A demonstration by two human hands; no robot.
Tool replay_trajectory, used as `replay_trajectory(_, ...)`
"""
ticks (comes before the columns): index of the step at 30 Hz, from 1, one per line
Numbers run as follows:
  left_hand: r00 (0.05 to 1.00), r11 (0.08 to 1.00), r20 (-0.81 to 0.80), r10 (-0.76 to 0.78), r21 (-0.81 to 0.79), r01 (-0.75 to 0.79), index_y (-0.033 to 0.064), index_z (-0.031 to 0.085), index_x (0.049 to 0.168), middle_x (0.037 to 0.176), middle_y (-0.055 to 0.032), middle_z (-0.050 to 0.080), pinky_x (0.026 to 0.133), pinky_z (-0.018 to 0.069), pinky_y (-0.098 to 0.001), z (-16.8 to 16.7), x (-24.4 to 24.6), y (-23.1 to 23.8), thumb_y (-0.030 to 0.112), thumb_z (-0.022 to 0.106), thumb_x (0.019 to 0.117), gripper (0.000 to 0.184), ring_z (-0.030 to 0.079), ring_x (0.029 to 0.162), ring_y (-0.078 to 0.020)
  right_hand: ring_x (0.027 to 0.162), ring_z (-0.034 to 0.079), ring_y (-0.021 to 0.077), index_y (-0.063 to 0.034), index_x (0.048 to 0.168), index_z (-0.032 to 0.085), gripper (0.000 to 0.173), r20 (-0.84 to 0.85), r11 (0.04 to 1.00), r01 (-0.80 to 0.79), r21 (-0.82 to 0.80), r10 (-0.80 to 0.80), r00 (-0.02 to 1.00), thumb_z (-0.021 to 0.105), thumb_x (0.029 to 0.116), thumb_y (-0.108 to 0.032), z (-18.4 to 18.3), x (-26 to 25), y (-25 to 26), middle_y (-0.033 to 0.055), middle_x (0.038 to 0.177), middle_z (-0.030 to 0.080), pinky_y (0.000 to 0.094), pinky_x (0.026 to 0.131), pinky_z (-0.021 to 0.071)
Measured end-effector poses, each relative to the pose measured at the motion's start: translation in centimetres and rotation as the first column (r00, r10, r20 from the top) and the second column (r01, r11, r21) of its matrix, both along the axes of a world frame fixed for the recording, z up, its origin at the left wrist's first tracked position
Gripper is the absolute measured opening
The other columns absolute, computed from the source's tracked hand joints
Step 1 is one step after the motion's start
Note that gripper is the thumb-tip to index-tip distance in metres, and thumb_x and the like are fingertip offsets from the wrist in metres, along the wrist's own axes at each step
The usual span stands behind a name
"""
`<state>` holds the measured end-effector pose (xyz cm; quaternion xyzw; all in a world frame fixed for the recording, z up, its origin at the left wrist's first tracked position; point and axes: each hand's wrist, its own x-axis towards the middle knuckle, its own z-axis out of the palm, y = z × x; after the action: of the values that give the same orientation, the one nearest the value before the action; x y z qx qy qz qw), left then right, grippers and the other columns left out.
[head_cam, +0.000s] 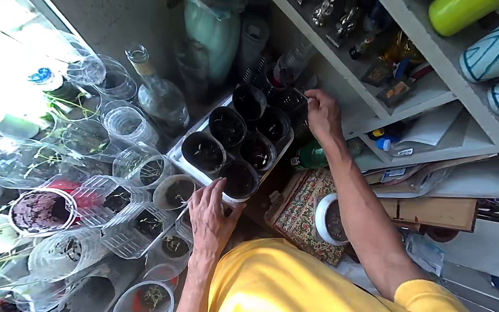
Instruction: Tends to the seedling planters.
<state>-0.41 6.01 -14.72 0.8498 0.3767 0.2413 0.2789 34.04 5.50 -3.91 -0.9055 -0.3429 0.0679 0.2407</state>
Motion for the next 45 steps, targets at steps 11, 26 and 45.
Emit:
replay_trajectory(11, 0.999, 1.0, 0.048, -0.005, -0.012, 0.005, 0.0103, 0.065, 0.136, 0.133, -0.007, 0.068, 0.096, 0.0474, -0.0476, 0.4, -0.7, 0.7, 0.055, 0.075, 0.0858, 0.068, 0.062, 0.118, -0.0278, 0.113, 0.065, 0.0416, 0.0041, 0.12, 0.068, 0.03, 0.291, 0.938, -0.056, -0.342, 0.162, 0.943, 0.061, 0.0913, 0.003, -5.1, 4.2, 7.1, 0.0273, 0.125, 0.061, 0.0537, 0.091, 0.0562)
replay_trajectory(26, 1.0, 1.0, 0.019, -0.008, -0.021, 0.009, 0.0121, 0.064, 0.137, 0.135, -0.0059, 0.067, 0.095, 0.046, -0.0487, -0.2, -0.9, 1.2, 0.054, 0.074, 0.087, 0.066, 0.061, 0.119, -0.0281, 0.117, 0.063, 0.0394, -0.0128, 0.137, 0.067, 0.047, 0.281, 0.981, 0.024, -0.19, 0.031, 0.959, 0.056, 0.0929, -0.002, -8.8, 2.4, 5.4, 0.0269, 0.131, 0.059, 0.0512, 0.095, 0.0547)
replay_trajectory(45, 0.996, 0.997, -0.047, -0.077, 0.019, 0.078, 0.0058, 0.057, 0.143, 0.143, -0.0111, 0.061, 0.103, 0.0417, -0.0551, 1.8, -1.7, 1.0, 0.038, 0.08, 0.0861, 0.069, 0.054, 0.13, -0.0363, 0.125, 0.06, 0.034, -0.0097, 0.145, 0.06, 0.047, 0.216, 0.995, -0.028, -0.093, 0.048, 0.975, 0.039, 0.1027, -0.007, -3.5, -0.2, 2.6, 0.0231, 0.134, 0.063, 0.0431, 0.109, 0.0459)
